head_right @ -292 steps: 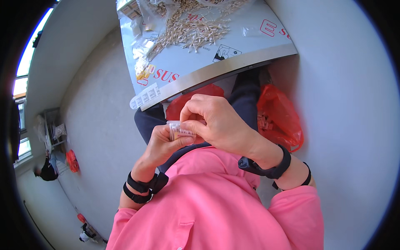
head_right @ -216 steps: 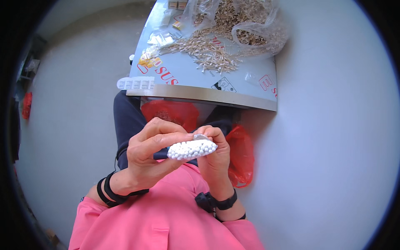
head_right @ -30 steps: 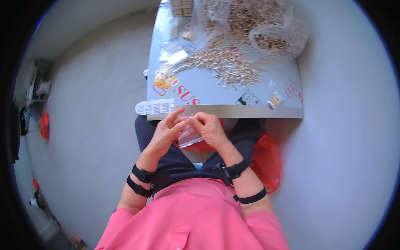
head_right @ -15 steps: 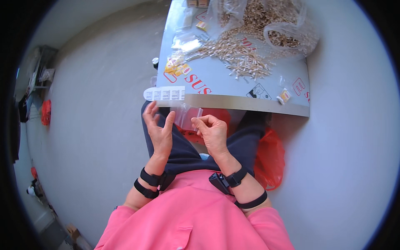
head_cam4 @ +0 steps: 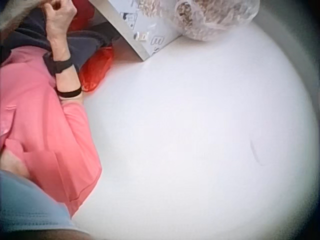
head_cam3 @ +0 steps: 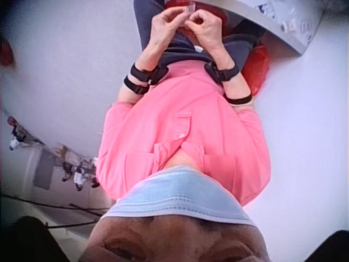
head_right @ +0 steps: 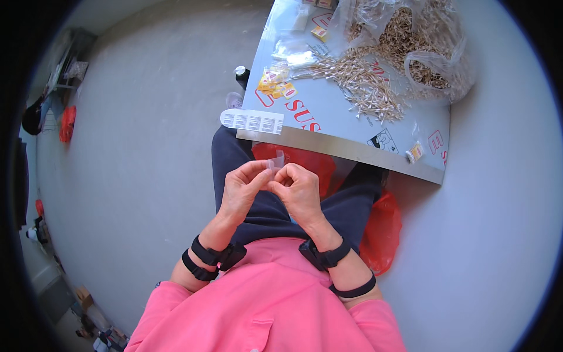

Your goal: Sorting cotton swabs and placing them into small plastic bags and containers.

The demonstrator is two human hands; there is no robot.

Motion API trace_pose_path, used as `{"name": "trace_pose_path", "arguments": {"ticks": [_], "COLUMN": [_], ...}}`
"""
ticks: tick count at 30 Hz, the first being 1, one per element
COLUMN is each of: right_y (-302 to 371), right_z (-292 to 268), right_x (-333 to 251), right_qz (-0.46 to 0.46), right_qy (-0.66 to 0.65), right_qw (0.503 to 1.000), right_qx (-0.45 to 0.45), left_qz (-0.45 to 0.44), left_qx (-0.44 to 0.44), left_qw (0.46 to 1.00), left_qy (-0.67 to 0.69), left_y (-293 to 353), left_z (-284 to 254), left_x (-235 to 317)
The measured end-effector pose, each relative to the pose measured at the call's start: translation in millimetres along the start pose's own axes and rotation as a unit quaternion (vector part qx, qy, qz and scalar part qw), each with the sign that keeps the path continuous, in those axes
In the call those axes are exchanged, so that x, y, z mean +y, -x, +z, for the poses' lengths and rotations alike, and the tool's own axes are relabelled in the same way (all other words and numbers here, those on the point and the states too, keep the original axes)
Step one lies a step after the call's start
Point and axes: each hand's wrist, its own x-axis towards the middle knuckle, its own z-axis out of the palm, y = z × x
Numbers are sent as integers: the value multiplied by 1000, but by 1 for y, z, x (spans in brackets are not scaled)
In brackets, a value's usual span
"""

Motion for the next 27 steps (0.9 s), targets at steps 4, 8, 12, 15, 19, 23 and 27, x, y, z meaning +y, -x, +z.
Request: {"name": "trace_pose_path", "arguments": {"ticks": [4, 8, 12, 15, 19, 23, 27], "right_y": [1, 0, 0, -1, -2, -1, 2], "right_z": [3, 8, 8, 3, -5, -4, 5], "right_x": [-1, -6, -1, -1, -9, -9, -3], "right_qz": [29, -4, -1, 61, 98, 101, 39], "right_qy": [-5, 46, 23, -66, -74, -65, -45], "right_qw": [1000, 999, 1000, 994, 985, 984, 993], "right_qx": [-3, 22, -14, -65, -122, -134, -98], "left_qz": [101, 132, 36, 4, -27, -32, 34], "left_qx": [63, 34, 4, -20, -43, -31, -13], "left_qw": [984, 973, 992, 997, 998, 997, 992], "left_qy": [-131, -186, -120, -78, -48, -63, -123], "left_y": [10, 17, 11, 4, 3, 3, 7], "left_z": [6, 3, -7, -20, -25, -24, -18], "left_x": [16, 12, 5, 1, 7, 4, 5]}}
